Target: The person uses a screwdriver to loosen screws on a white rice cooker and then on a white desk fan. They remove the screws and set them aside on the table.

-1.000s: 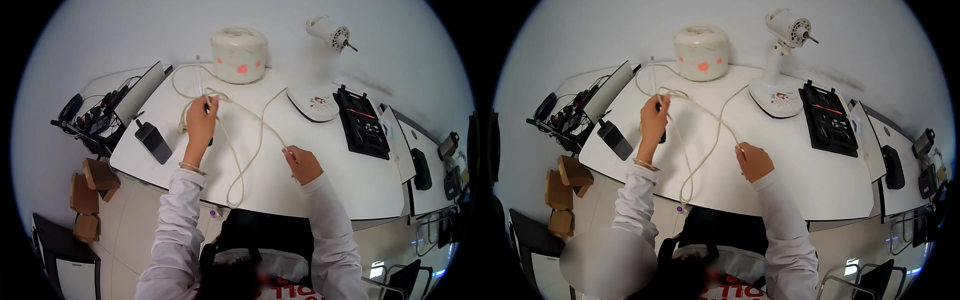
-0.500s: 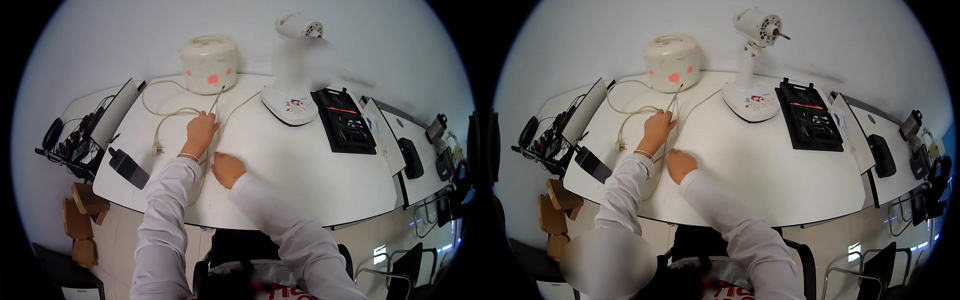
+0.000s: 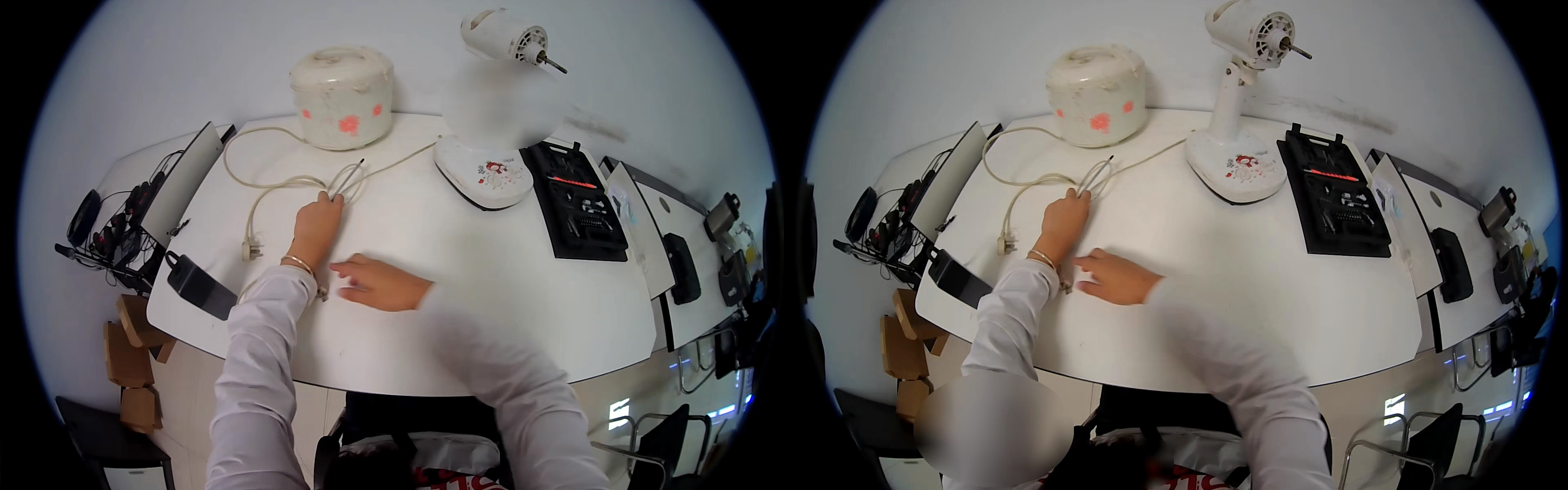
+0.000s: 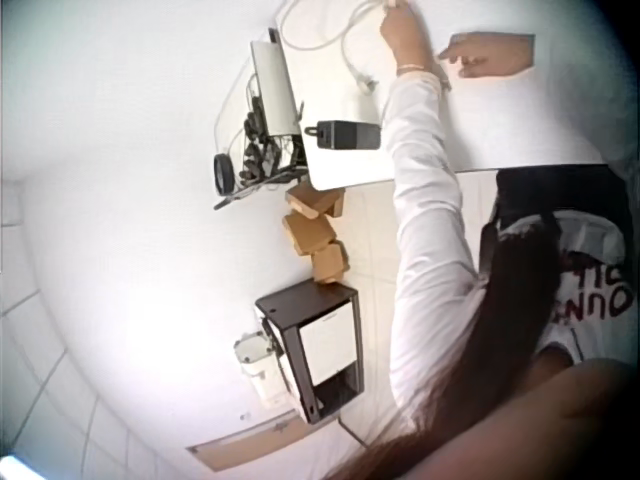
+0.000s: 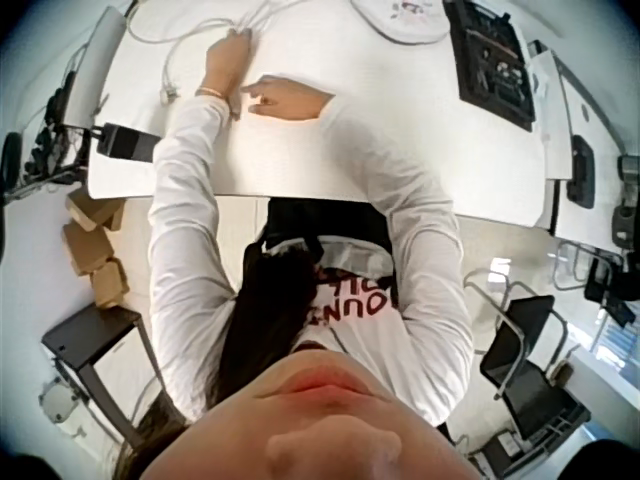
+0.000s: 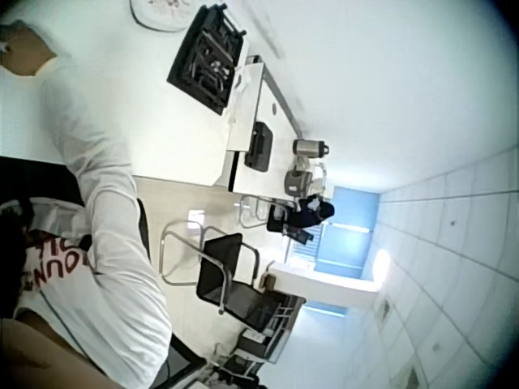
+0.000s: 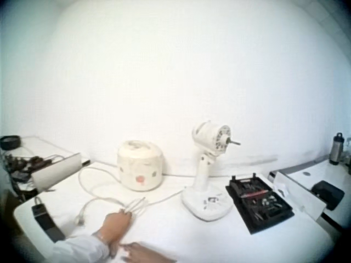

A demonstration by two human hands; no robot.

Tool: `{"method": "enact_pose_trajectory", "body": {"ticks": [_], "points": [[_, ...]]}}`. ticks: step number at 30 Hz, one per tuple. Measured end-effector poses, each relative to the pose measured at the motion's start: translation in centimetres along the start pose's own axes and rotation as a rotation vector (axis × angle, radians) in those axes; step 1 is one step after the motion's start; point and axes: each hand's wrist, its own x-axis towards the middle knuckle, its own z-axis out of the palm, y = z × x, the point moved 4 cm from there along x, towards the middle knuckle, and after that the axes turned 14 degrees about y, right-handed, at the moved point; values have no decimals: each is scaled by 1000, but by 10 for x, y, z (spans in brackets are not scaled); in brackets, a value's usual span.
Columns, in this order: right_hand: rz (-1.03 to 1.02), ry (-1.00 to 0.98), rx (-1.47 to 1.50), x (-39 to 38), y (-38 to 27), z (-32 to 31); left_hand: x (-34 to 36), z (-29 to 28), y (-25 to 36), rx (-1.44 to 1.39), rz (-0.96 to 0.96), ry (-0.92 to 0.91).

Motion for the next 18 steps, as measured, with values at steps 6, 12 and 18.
{"method": "enact_pose_trajectory", "body": {"ticks": [6,12,18], "points": [[29,850,-249,-68,67,-166,13,14,13,133,14,32],[93,1368,-420,-105,146,-259,32,38,17,243,37,52],[31,1306,-444,-64,173,-274,43,46,13,262,-4,37]]}}
